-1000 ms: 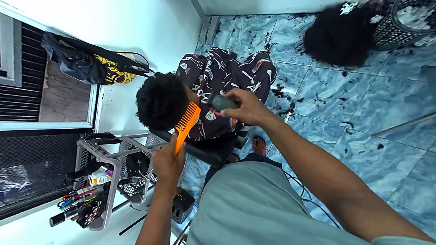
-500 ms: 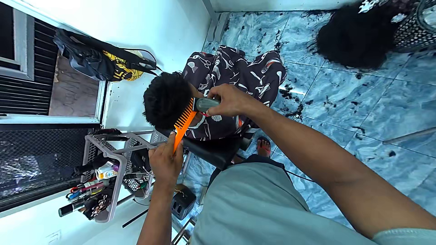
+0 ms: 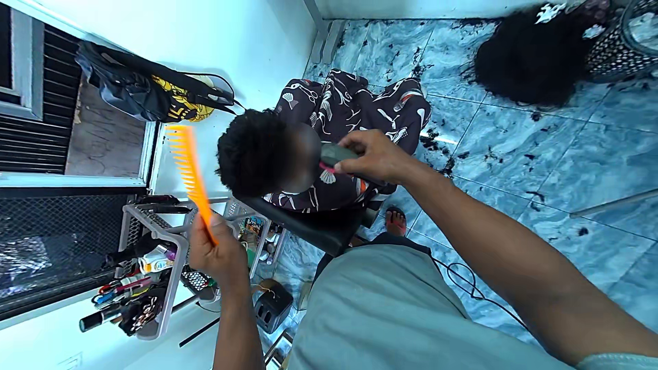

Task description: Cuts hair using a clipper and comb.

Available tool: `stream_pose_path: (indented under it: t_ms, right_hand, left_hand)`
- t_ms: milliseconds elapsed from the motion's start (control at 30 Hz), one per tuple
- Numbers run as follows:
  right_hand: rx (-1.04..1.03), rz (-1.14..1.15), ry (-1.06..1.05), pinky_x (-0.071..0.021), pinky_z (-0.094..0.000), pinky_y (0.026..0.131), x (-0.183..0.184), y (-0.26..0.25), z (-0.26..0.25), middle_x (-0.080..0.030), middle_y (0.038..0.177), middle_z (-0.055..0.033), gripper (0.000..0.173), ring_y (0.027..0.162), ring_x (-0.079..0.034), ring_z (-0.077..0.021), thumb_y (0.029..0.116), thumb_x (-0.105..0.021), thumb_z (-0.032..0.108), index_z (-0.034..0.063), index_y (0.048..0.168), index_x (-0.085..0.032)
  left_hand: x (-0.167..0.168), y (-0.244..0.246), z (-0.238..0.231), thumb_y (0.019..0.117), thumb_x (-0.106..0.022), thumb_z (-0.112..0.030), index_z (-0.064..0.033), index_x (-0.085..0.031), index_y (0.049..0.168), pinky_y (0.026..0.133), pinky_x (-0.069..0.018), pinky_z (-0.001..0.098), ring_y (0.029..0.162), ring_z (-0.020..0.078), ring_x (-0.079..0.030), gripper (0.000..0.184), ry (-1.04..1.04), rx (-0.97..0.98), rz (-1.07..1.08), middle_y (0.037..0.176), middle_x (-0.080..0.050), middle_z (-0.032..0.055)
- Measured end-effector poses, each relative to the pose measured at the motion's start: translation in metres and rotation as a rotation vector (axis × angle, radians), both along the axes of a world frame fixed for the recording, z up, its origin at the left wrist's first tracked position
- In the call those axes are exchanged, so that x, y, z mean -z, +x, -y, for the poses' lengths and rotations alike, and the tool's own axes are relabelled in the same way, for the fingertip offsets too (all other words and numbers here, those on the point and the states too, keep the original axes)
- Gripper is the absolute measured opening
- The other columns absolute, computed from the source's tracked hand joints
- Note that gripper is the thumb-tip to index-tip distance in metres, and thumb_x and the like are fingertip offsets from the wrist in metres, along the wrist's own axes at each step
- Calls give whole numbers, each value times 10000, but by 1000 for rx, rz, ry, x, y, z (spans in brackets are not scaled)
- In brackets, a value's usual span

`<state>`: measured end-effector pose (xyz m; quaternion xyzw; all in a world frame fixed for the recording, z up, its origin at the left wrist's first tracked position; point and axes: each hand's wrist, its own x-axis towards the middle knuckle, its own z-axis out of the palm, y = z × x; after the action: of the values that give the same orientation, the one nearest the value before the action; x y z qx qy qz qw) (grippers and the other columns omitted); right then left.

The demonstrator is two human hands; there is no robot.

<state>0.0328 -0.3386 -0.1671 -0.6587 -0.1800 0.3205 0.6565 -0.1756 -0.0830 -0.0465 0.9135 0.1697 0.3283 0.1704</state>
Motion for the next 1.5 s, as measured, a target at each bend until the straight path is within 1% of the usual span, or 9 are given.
stream_pose_path:
  t_ms: [100, 200, 267, 400, 467, 567, 967, 1267, 1500]
  right_hand:
    - [280, -445, 154, -625, -430, 684, 28, -22, 31, -704, 1039, -144, 422, 808, -709, -254, 951, -695, 250, 48, 1308, -595]
    - [498, -820, 343, -610, -420, 687, 56, -42, 58, -682, 1067, -36, 383, 855, -693, -212, 1036, -514, 487, 240, 1324, -567]
    - [661, -886, 399, -613, -432, 689, 66, -53, 74, -695, 1037, -32, 379, 846, -702, -212, 1050, -476, 520, 242, 1287, -578]
    - [859, -876, 326, -615, -479, 720, 62, -66, 92, -680, 983, -80, 359, 835, -699, -244, 1065, -474, 448, 152, 1251, -555]
    - [924, -839, 256, -617, -463, 716, 47, -67, 90, -668, 977, -83, 336, 832, -701, -242, 1063, -484, 417, 132, 1235, -529]
    - [955, -759, 177, -614, -447, 702, 23, -69, 81, -667, 949, -80, 307, 806, -697, -233, 1051, -502, 392, 127, 1201, -539]
    - [645, -387, -164, -599, -402, 580, -34, -89, 30, -664, 922, -107, 291, 706, -679, -228, 1081, -450, 289, 63, 1259, -498]
    - [841, -612, -187, -572, -419, 571, 8, -142, 47, -646, 907, -137, 386, 685, -651, -253, 1034, -572, 355, 58, 1277, -534]
    - [1045, -781, -308, -538, -410, 550, 37, -206, 53, -614, 847, -108, 446, 641, -609, -233, 1015, -593, 475, 80, 1222, -591]
  left_hand:
    - [7, -7, 14, 1140, -294, -245, 47, -604, 1246, 497, -509, 219, 531, 25, -560, 439, -290, 85, 26, 671, -602, -60]
    - [31, -9, 18, 1143, -293, -261, 23, -612, 1201, 494, -505, 219, 532, 33, -558, 431, -357, 132, 116, 674, -602, -58]
    - [42, -11, 16, 1143, -279, -279, 10, -600, 1213, 511, -497, 216, 548, 34, -539, 437, -365, 128, 169, 693, -578, -52]
    - [69, -25, 21, 1134, -281, -393, 32, -618, 1206, 550, -528, 307, 581, 114, -558, 547, -326, 199, 118, 728, -587, 56]
    - [91, -35, 31, 1124, -335, -359, 35, -660, 1157, 688, -590, 396, 725, 191, -659, 511, -322, 301, 23, 823, -669, 120]
    - [120, -46, 46, 1100, -421, -345, -54, -719, 1236, 890, -536, 463, 933, 218, -707, 438, -366, 532, -179, 1011, -757, 110]
    - [137, -44, 23, 984, -646, -424, -136, -736, 1234, 925, -532, 506, 999, 259, -696, 392, -433, 537, -216, 1073, -740, 96]
    - [146, -44, 20, 958, -652, -435, -132, -757, 1198, 815, -580, 454, 900, 226, -702, 401, -423, 699, -228, 974, -732, 71]
    - [154, -51, -2, 986, -633, -422, -129, -738, 1238, 854, -584, 473, 943, 216, -710, 401, -502, 851, -371, 1017, -737, 70]
